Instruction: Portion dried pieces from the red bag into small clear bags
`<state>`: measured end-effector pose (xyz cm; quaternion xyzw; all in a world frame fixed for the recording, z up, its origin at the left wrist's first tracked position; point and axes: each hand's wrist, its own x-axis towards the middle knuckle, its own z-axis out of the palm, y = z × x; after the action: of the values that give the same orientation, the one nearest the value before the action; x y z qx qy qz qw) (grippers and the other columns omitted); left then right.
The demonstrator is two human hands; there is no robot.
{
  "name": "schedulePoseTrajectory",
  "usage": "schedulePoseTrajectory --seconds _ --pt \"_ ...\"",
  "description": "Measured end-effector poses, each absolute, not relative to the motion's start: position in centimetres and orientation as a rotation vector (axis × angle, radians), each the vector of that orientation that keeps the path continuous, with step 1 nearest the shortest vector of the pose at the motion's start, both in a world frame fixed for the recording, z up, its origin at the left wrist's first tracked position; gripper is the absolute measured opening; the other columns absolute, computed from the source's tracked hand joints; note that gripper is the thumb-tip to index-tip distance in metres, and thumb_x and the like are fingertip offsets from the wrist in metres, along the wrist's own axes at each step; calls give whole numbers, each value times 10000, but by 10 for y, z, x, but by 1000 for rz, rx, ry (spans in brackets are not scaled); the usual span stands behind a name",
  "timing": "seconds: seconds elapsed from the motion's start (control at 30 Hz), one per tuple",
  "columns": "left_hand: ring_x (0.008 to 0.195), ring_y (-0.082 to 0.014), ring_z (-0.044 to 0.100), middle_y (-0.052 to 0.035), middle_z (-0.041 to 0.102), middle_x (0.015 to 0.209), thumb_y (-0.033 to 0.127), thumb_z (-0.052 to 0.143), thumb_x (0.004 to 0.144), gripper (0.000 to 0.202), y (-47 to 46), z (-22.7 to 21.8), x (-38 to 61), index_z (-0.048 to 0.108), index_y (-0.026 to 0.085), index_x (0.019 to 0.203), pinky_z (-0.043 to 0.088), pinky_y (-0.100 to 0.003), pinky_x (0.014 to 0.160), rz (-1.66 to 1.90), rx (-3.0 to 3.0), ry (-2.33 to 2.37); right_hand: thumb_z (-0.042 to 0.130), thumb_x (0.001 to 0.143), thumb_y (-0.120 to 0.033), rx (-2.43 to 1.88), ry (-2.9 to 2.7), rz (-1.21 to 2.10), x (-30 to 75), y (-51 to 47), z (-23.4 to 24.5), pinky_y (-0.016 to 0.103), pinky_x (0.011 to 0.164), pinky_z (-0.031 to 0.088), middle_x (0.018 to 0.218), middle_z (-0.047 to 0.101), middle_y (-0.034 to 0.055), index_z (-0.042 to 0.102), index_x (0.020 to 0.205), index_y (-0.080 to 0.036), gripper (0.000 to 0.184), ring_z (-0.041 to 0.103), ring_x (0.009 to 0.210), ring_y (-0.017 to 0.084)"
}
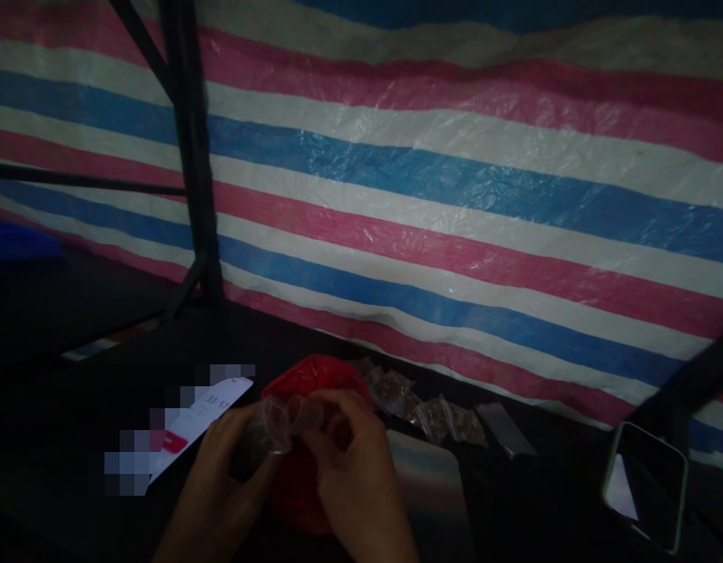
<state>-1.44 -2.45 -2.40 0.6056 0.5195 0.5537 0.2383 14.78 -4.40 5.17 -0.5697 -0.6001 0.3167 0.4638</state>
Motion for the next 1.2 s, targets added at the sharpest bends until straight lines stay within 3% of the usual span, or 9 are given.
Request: schedulePoseTrajectory --seconds 0.13,0.27,0.6,0.73,0.9,1.07,1.2 --pt "1043 -314 662 -72 732 1072 323 666 867 230 -25 -22 -14 734 281 1082 529 -475 908 1504 1800 1378 604 786 20 -1399 -1615 601 138 -46 55 306 901 513 1038 735 12 767 1025 -267 408 685 962 198" --pt "1020 -309 651 -58 738 1036 391 684 899 172 -23 -22 -16 727 290 1031 508 -471 914 1480 1828 1378 508 817 77 -1349 -1816 477 130 -48 61 332 1020 483 1187 745 18 736 1067 -270 484 673 1165 212" --pt "1115 -352 687 -91 762 1135 485 667 851 334 -23 -21 -24 687 265 1101 516 -499 973 1456 1650 1526 428 847 114 -1171 -1850 443 122 -41 57 293 1042 506 1196 777 11 758 1108 -255 560 695 1171 166" --pt "989 -346 724 -87 738 1093 603 572 914 382 -26 -9 -25 601 282 1119 543 -474 832 1334 1412 1715 456 855 56 -1286 -1652 326 132 -35 54 364 1123 483 1286 766 46 760 1146 -250 520 681 1253 200" --pt "818 -320 749 -36 723 911 541 552 944 263 -26 -8 -24 488 304 1039 524 -426 724 1103 1315 1781 501 753 85 -1540 -1702 503 137 -28 32 364 991 521 1104 801 54 776 1028 -232 501 736 1073 236" --pt "811 -322 759 -51 742 890 443 636 829 256 -24 -13 -14 504 285 980 558 -431 707 1129 1297 1561 521 790 93 -1738 -1687 559 128 -22 18 380 985 503 1162 793 67 756 1080 -231 494 726 1141 258" --pt "730 -281 735 -10 725 788 361 689 665 313 -21 -5 -10 551 264 928 579 -390 650 1326 1101 1366 553 797 80 -1770 -1716 569 124 -22 20 367 945 496 1132 798 57 743 1038 -248 449 731 1115 259"
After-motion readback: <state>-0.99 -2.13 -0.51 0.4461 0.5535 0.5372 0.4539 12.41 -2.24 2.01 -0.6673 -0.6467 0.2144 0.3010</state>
